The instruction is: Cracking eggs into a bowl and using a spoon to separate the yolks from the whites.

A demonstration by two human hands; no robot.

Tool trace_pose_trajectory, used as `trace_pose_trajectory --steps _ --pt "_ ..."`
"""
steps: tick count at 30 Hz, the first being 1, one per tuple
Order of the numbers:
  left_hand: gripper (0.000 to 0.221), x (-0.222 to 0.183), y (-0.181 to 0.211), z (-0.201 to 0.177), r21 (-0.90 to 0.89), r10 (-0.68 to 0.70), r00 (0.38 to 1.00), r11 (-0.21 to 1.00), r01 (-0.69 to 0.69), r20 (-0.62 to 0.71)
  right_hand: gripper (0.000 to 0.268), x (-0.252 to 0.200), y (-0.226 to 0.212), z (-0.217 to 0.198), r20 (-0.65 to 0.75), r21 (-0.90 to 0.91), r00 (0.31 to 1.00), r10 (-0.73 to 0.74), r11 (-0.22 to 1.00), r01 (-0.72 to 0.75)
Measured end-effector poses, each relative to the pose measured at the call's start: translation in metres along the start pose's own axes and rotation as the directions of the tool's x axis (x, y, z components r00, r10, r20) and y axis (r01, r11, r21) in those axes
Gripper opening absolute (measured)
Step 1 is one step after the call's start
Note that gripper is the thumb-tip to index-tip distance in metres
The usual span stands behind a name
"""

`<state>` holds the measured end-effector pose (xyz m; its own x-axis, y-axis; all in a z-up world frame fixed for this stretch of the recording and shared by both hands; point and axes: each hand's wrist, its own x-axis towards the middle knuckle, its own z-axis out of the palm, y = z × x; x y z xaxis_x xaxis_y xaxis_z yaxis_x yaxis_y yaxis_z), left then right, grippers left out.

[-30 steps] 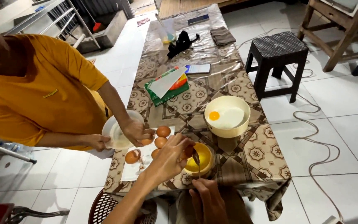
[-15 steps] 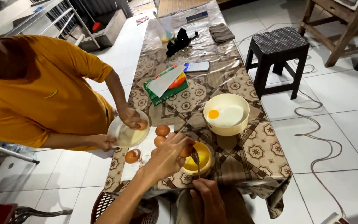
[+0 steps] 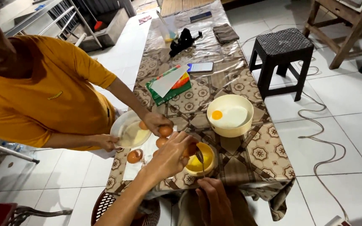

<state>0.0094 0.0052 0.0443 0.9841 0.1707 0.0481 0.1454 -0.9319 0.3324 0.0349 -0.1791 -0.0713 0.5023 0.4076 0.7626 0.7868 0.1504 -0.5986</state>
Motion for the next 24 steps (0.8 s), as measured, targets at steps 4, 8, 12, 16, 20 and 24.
trace_pose_trajectory --steps 4,8,12,16,20,24 --pt "0.051 -0.007 -0.002 0.002 -0.047 -0.077 0.995 0.996 0.074 -0.057 0.021 0.008 0.002 -0.005 0.04 -0.016 0.995 -0.087 0.996 0.087" --pt "0.044 -0.013 -0.006 0.012 -0.392 -0.259 0.958 0.899 0.194 -0.121 0.023 0.018 -0.007 -0.016 0.064 -0.069 0.991 -0.117 0.99 0.121" --pt "0.049 -0.013 -0.004 0.011 -0.568 -0.438 0.895 0.758 0.32 -0.081 0.027 0.028 -0.033 -0.027 -0.048 -0.32 0.998 0.037 0.946 -0.05" --pt "0.051 -0.013 -0.018 0.031 -0.598 -0.343 0.914 0.787 0.153 -0.217 0.029 0.025 -0.028 -0.021 -0.122 -0.134 0.988 0.09 0.985 -0.106" --pt "0.049 -0.015 -0.007 0.028 -0.637 -0.414 0.901 0.731 0.243 -0.132 0.022 0.026 -0.024 -0.01 -0.283 0.027 0.938 0.2 0.979 -0.201" --pt "0.048 -0.019 0.003 0.023 -0.602 -0.449 0.889 0.735 0.31 -0.089 0.022 0.022 -0.016 -0.002 -0.303 0.233 0.877 0.374 0.921 -0.312"
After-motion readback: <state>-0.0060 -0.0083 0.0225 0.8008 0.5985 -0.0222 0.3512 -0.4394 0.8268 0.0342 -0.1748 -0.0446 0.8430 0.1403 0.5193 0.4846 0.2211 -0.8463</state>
